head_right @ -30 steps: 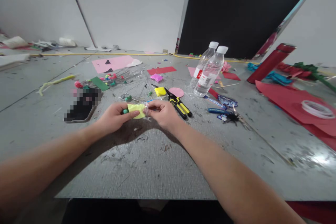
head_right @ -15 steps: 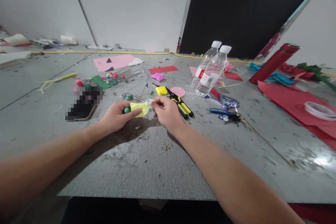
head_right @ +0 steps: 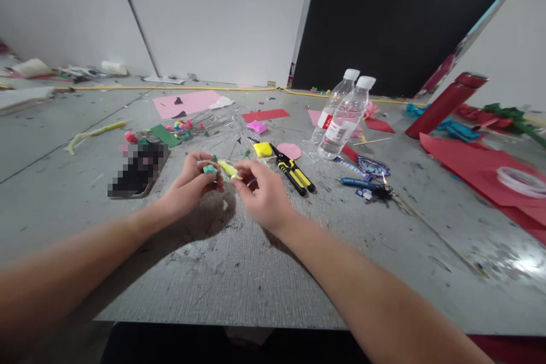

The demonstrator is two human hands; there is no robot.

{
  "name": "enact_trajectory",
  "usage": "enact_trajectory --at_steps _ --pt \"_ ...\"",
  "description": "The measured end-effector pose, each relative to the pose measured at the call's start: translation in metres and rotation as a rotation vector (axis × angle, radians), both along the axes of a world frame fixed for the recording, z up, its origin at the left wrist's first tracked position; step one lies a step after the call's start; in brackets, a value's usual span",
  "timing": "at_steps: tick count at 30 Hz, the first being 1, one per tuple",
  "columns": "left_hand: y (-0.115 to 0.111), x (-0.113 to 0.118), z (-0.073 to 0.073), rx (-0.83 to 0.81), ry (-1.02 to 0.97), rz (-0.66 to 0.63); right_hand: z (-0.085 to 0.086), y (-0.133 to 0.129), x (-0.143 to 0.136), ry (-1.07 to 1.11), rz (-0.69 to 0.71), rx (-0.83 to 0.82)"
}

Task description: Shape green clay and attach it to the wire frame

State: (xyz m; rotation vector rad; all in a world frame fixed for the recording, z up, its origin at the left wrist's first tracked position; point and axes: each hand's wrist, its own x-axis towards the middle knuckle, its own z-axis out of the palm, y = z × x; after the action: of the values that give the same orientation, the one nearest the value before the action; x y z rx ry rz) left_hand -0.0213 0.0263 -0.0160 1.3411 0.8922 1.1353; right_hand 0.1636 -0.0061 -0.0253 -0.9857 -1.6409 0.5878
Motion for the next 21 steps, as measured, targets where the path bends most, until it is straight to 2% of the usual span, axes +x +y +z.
enact_trajectory --at_steps 3,7,11,14,17,21 --pt "-0.0021 -0.0015 0.0004 0.026 0.059 -0.122 0.0021 -0.0061 -0.0035 -0.020 0.038 0.041" --pt "-0.0006 -0.0055 -0.0014 0.039 0.194 -0.192 0.0011 -0.0014 -0.0007 -0.072 0.049 0.193" --pt "-0.0028 -0.0056 -0.0049 -0.089 0.100 -0.315 -0.0018 0.0014 -0.0001 -0.119 0.027 0.302" --pt "-0.0060 -0.0045 -0.0042 -0.141 0.026 -0.350 -0.0034 0.0003 -0.0005 -0.129 0.038 0.225" --pt "-0.0061 -0.0051 -0.0013 -0.104 0.097 -0.313 -0.0044 0.0008 -0.0002 -0.141 0.053 0.091" --pt "-0.0010 -0.0085 -0.0012 -0.027 0.194 -0.261 -0.0030 0.0031 -0.0008 -0.180 0.085 0.108"
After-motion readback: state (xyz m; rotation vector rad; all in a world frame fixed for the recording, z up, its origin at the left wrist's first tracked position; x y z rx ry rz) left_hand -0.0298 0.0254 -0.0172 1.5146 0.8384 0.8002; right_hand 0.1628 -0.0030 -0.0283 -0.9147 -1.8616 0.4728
